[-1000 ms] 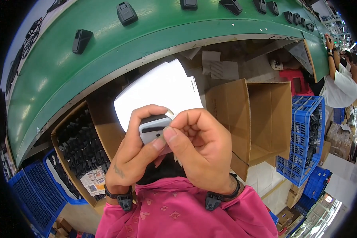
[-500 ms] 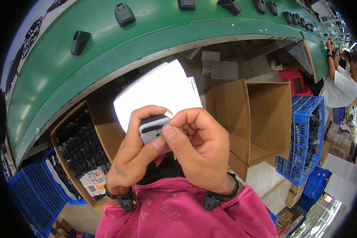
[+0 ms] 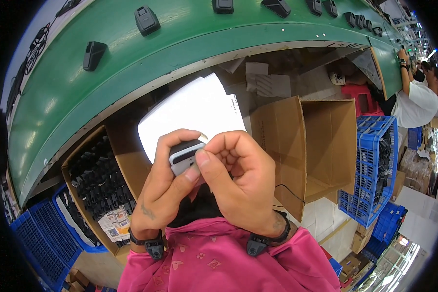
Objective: The person picks up a mouse from a box, peels a sticker from a sheet, and presses it onto the bottom of the mouse. After repeating this for a second sticker, the person places the mouse onto a conveyor belt and reaches for another one.
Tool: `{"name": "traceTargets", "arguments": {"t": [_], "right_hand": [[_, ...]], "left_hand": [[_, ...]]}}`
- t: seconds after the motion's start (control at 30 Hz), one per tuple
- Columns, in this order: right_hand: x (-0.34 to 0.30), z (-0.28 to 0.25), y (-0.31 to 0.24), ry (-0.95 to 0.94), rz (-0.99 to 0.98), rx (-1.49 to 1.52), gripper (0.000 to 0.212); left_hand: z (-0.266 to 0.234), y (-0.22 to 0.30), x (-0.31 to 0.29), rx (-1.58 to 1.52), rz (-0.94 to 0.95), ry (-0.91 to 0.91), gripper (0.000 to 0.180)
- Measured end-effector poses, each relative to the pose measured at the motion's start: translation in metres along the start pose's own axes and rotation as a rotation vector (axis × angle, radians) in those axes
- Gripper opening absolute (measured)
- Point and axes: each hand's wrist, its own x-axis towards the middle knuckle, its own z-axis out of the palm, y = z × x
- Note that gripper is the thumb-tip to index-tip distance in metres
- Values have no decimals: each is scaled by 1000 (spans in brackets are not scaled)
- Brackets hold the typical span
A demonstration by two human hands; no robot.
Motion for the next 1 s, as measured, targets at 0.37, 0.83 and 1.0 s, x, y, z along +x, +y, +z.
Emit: {"name": "traceTargets", "arguments": {"t": [0.37, 0.83, 1.0], "right_hand": [[9, -18, 16, -61, -58, 114, 11], [9, -5, -1, -88, 101, 50, 7], [-8, -25, 11, -143, -331, -601, 8]], "left_hand": [[-4, -9, 1, -270, -70, -39, 42], [-2, -17, 4, -408, -61, 40, 36], [-13, -23, -2, -388, 173, 351, 34]]}}
